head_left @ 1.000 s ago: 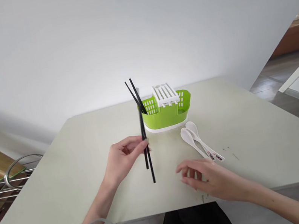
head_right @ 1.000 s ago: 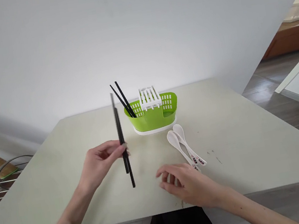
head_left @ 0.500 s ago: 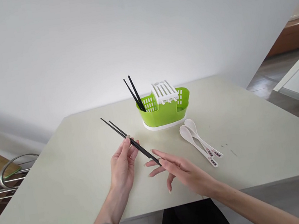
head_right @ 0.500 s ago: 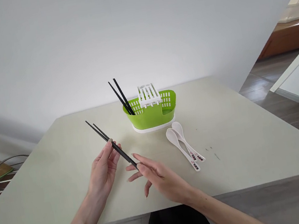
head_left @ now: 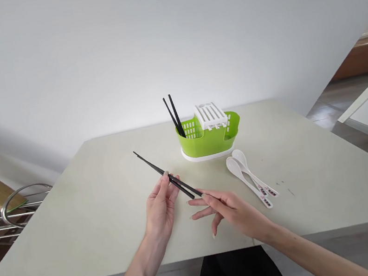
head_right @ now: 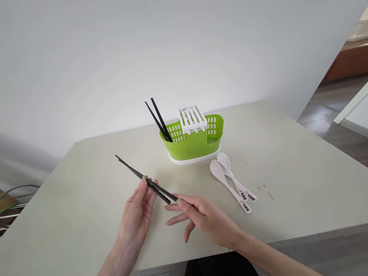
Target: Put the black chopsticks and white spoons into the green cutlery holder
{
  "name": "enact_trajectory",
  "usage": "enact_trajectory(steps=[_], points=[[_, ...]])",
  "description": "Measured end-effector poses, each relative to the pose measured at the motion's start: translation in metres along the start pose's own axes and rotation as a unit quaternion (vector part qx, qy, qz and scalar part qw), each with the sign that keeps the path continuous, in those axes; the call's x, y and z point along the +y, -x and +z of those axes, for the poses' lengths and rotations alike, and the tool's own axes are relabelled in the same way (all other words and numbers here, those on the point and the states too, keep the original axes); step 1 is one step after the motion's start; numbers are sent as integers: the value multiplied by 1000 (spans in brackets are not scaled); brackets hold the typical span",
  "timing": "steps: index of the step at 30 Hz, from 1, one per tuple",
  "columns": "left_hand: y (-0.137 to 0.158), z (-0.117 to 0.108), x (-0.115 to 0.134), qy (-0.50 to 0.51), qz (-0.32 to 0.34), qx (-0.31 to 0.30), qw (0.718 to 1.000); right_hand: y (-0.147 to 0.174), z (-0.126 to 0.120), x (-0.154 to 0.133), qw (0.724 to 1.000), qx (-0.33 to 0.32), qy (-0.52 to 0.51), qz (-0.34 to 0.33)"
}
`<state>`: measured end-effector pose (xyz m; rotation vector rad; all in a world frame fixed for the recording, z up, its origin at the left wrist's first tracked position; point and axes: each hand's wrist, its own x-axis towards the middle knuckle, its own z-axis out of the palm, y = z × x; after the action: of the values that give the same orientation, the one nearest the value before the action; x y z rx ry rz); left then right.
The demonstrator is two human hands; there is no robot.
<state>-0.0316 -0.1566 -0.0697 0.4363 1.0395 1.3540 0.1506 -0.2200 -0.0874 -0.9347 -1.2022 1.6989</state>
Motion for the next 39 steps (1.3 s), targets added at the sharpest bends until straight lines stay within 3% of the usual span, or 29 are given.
enact_trajectory(steps=[14,30,37,39], points=[[2,15,0,-15,-48,-42,998,-9,-1,-16,999,37,-2,21],[1,3,-8,-32,-50,-44,997,-17,-2,-8,997,68,-17,23],[-3,-4,-10,-111,-31,-117,986,-15,-9,-4,993,119,7,7],[-6,-5,-6,-132,-15,-113,985,-10,-15,-4,992,124,15,9]])
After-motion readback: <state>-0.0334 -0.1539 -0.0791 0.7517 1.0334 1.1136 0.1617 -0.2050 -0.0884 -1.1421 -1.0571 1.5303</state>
